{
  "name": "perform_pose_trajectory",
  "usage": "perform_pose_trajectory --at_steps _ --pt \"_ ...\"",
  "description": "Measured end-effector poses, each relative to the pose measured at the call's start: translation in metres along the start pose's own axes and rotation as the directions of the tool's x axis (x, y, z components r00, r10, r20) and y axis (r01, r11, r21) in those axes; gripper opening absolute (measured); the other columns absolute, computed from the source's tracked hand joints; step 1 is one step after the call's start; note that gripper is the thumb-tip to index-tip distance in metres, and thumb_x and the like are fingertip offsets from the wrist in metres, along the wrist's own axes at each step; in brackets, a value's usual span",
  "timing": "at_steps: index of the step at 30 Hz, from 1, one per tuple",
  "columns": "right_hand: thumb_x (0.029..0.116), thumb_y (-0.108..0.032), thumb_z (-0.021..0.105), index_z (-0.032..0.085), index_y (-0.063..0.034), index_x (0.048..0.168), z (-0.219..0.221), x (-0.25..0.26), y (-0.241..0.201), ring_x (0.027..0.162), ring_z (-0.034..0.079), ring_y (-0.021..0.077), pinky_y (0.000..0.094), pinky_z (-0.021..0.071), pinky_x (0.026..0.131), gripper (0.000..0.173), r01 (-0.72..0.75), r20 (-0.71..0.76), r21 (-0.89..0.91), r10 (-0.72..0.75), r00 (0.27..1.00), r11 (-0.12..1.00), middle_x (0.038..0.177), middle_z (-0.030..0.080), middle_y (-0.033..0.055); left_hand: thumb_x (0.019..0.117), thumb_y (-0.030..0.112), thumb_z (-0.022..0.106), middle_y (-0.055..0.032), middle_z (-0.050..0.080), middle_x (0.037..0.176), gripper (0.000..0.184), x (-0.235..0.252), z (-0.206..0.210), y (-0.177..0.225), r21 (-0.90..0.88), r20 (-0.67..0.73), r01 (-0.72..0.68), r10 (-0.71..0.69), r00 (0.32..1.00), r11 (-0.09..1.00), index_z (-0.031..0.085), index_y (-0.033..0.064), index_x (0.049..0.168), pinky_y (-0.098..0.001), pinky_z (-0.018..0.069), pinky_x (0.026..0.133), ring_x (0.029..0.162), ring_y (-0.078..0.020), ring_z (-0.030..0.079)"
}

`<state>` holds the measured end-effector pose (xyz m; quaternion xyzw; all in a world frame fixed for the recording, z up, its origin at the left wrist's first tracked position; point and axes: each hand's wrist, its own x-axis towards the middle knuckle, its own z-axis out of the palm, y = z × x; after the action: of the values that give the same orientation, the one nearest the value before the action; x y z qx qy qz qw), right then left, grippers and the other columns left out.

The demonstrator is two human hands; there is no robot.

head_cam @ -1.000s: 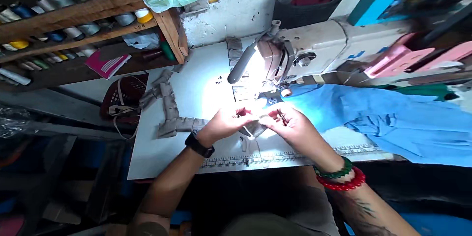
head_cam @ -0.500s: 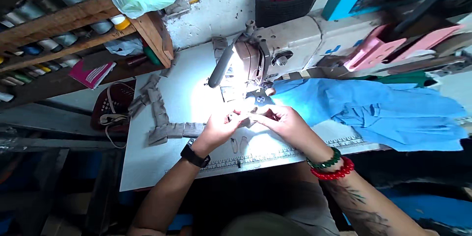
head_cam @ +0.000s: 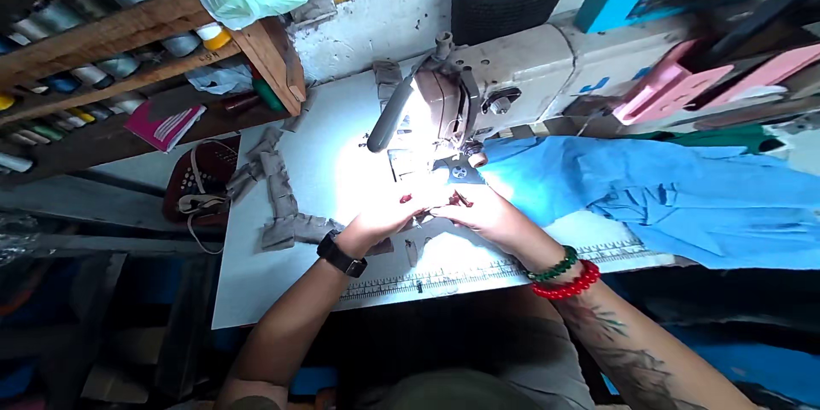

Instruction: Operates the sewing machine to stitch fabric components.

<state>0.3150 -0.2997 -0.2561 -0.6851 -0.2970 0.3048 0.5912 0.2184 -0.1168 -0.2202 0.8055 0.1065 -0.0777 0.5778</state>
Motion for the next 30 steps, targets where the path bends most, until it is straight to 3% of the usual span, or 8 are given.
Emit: perform_pose_trajectory --at_steps 4,5,8,12,16,19,25,30 --pt "0.0989 -0.016 0.067 0.07 -0.0091 0.095 -0.01 0.0 -0.006 0.058 0.056 0.0016 0.019 0.0473 0.057 0.009 -0.054 0.039 -0.203 0.063 0.997 0.978 0.067 0.061 -0.0041 0.1032 0.02 0.06 -0.0006 0.059 0.073 0.022 0.02 -0.001 -0.006 0.232 -0.059 -0.01 0.024 0.998 0.973 0.068 0.0013 0.093 -0.0239 0.0481 0.065 0.065 -0.0048 0.055" --pt "0.1007 -0.018 0.065 0.072 -0.0086 0.1 -0.013 -0.001 -0.006 0.061 0.058 0.0051 0.0244 0.0504 0.06 0.012 -0.037 0.018 -0.334 0.046 0.999 0.942 0.071 0.063 -0.0014 0.1026 0.021 0.061 -0.0018 0.062 0.074 0.022 0.027 -0.002 -0.012 0.28 -0.077 -0.01 0.033 0.996 0.96 0.069 0.0018 0.095 -0.0251 0.0532 0.064 0.064 -0.0059 0.059" --pt "0.1032 -0.032 0.06 0.071 -0.0133 0.109 -0.016 -0.008 0.002 0.082 0.067 0.0218 0.0488 0.0547 0.075 0.023 -0.017 -0.079 -0.62 -0.041 0.996 0.785 0.088 0.069 0.0067 0.0999 0.029 0.065 -0.0054 0.064 0.073 0.025 0.038 -0.003 -0.015 0.398 -0.174 0.057 0.014 0.985 0.916 0.07 0.0054 0.095 -0.037 0.0543 0.065 0.065 -0.0149 0.062" --pt "0.1005 -0.028 0.061 0.074 -0.0201 0.125 -0.005 -0.018 0.007 0.091 0.073 0.0333 0.0595 0.0549 0.076 0.029 0.039 -0.096 -0.779 -0.181 0.979 0.626 0.099 0.076 0.0114 0.0973 0.026 0.067 -0.0059 0.062 0.07 0.02 0.04 -0.002 -0.001 0.463 -0.232 0.109 0.001 0.973 0.88 0.066 0.0064 0.091 -0.04 0.0517 0.06 0.063 -0.0177 0.061" --pt "0.0959 -0.018 0.066 0.077 -0.0122 0.111 -0.001 -0.016 0.015 0.082 0.072 0.0318 0.0548 0.0559 0.068 0.02 0.092 -0.073 -0.857 -0.296 0.952 0.507 0.092 0.075 0.0108 0.0979 0.029 0.065 -0.0104 0.066 0.081 0.024 0.054 -0.008 -0.01 0.583 -0.224 0.053 0.097 0.97 0.811 0.07 0.0053 0.096 -0.0493 0.0541 0.071 0.078 -0.0253 0.066" --pt "0.0935 -0.016 0.066 0.077 -0.0109 0.105 -0.001 -0.015 0.017 0.073 0.07 0.0322 0.0523 0.0529 0.059 0.017 0.113 -0.038 -0.897 -0.331 0.943 0.427 0.085 0.07 0.0115 0.0996 0.033 0.062 -0.0085 0.064 0.076 0.029 0.061 -0.009 -0.014 0.58 -0.233 0.063 0.092 0.968 0.812 0.067 0.007 0.088 -0.0486 0.0527 0.068 0.075 -0.0244 0.065" --pt "0.092 -0.006 0.064 0.076 -0.0055 0.102 0.002 -0.02 0.015 0.07 0.069 0.0346 0.0507 0.0527 0.056 0.015 0.121 0.025 -0.953 -0.325 0.945 0.279 0.087 0.071 0.0153 0.0991 0.031 0.063 -0.0058 0.063 0.071 0.028 0.063 -0.01 -0.017 0.53 -0.241 0.058 0.085 0.967 0.846 0.067 0.0082 0.084 -0.0454 0.0524 0.065 0.068 -0.0205 0.063" --pt "0.0907 -0.003 0.065 0.074 0.0015 0.094 0.002 -0.009 0.011 0.071 0.068 0.0343 0.0479 0.0525 0.059 0.01 0.149 0.054 -0.95 -0.324 0.945 0.275 0.082 0.068 0.0173 0.0996 0.032 0.064 -0.0108 0.066 0.077 0.029 0.071 -0.02 -0.016 0.583 -0.256 0.024 0.155 0.954 0.812 0.069 0.004 0.093 -0.0491 0.0536 0.068 0.072 -0.0249 0.066"
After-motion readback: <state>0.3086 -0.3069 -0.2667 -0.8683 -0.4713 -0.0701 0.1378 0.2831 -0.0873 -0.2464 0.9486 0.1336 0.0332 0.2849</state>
